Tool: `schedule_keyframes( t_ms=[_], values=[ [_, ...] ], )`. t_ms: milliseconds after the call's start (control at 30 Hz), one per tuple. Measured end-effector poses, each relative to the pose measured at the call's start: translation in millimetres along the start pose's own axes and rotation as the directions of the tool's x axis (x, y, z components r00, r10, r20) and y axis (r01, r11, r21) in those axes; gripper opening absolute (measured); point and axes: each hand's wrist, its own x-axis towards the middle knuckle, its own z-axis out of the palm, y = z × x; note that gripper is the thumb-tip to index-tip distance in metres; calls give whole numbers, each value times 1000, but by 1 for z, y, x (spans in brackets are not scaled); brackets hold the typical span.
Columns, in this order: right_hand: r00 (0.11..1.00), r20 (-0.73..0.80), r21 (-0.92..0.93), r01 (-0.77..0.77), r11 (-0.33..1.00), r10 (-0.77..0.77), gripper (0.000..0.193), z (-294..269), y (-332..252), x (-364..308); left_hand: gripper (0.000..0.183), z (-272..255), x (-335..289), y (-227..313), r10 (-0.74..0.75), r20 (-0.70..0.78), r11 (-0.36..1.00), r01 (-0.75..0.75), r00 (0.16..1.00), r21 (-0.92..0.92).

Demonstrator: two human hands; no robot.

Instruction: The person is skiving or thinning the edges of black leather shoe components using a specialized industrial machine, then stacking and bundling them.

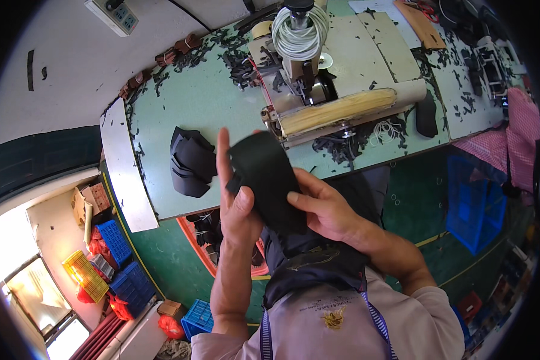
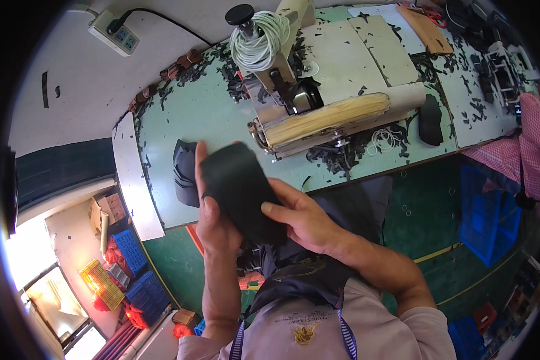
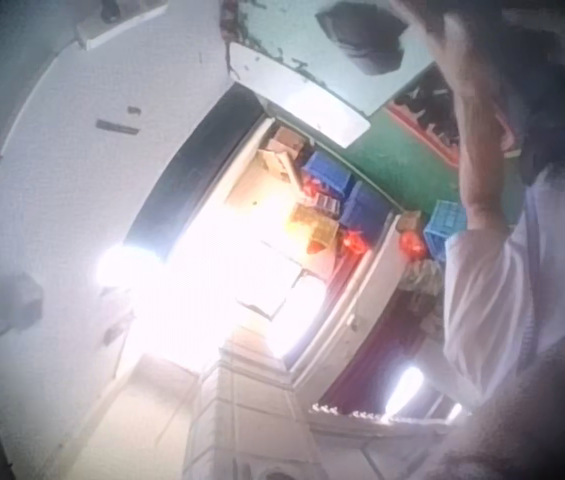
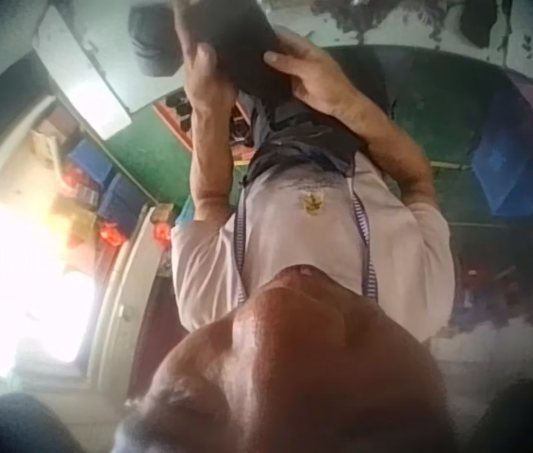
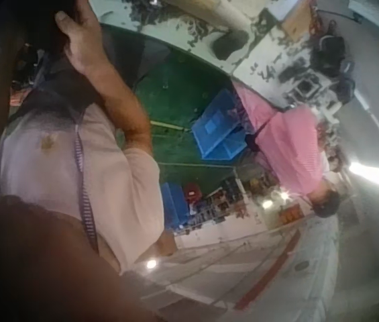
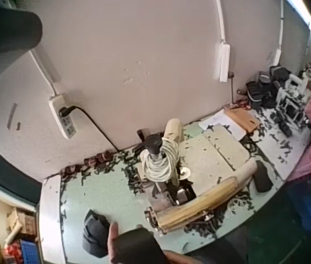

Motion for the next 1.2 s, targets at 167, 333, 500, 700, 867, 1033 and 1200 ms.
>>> schedule_keyframes(
  t_ms=[167,333,500,700,867,1033,1200],
  values=[
    [996,69,246,-79,966,63,54,6,-7,-19,104,8,13,0,-111,57,992,108,992,64],
    [996,88,437,-54,898,17,47,3,-13,-19,72,10,21,-20,-58,95,995,49,994,92],
    [997,-69,154,55,987,-45,37,15,-23,-18,56,21,37,-11,-112,96,993,114,989,-16],
    [974,-160,-169,132,977,-160,39,-15,-31,4,58,6,62,-13,-233,114,966,216,966,142],
    [922,-222,-408,208,889,-318,36,-38,-30,9,56,0,98,11,-477,53,790,401,877,464],
    [901,-297,-463,154,873,-316,31,-49,-36,21,30,-10,131,3,-447,-147,276,292,883,916],
    [898,-338,-317,174,932,-282,29,-57,-38,32,28,-8,149,-7,-362,-210,6,228,908,974]
  ],
)
